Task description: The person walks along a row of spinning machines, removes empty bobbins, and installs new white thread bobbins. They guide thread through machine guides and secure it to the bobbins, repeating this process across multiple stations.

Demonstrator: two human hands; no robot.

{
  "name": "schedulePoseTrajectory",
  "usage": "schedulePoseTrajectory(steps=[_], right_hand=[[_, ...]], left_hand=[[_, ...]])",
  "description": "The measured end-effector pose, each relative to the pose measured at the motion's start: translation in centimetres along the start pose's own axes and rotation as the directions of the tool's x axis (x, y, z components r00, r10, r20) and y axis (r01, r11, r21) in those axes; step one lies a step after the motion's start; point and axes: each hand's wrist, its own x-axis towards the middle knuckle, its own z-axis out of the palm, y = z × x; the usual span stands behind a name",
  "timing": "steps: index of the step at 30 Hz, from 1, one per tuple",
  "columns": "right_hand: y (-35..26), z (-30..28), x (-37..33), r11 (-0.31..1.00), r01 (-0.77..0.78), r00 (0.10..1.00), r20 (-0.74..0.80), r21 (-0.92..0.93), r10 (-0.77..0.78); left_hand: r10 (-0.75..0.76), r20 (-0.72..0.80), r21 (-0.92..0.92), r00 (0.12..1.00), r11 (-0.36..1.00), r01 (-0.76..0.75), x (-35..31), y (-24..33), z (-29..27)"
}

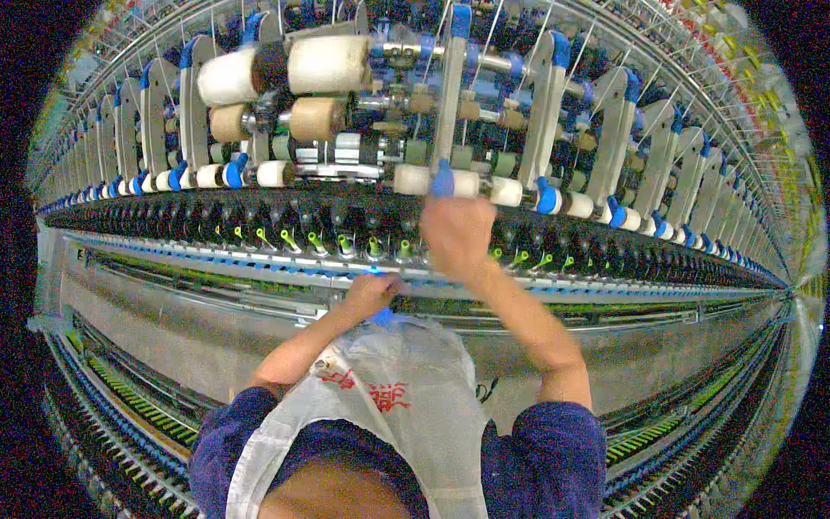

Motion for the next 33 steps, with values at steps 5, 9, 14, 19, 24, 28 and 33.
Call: schedulePoseTrajectory(steps=[5,9,14,19,24,28,33], right_hand=[[-3.1,10.9,-24.5,0.596,-0.797,0.508,0.64,0.096,0.576],[-0.7,22.9,-42.5,-0.408,-0.866,-0.013,0.804,0.288,0.594],[-0.9,34.0,-48.1,-0.491,-0.481,-0.002,0.56,0.726,0.829],[-1.9,35.0,-46.6,-0.803,-0.336,-0.349,0.727,0.492,0.592],[-3.4,33.6,-44.4,-0.816,-0.423,-0.262,0.809,0.394,0.526],[-4.8,34.4,-42.6,-0.81,-0.443,-0.223,0.828,0.384,0.515],[-5.2,33.7,-42.5,-0.799,-0.478,-0.203,0.84,0.364,0.504]], left_hand=[[-0.101,0.01,-0.055,0.995,0.993,0.101,-3.0,-1.6,1.3],[-0.161,0.234,0.084,0.959,0.986,0.145,-4.0,-0.6,3.2],[-0.035,0.314,0.017,0.949,0.999,0.031,-3.5,0.7,5.7],[0.004,0.267,-0.039,0.964,0.999,0.007,-2.0,2.3,7.4],[0.032,0.312,-0.037,0.95,0.999,-0.021,-2.8,4.3,7.8],[0.058,0.29,0.028,0.955,0.997,-0.069,-3.4,4.3,7.5],[-0.17,0.201,-0.036,0.965,0.983,0.18,-0.2,4.6,7.8]])
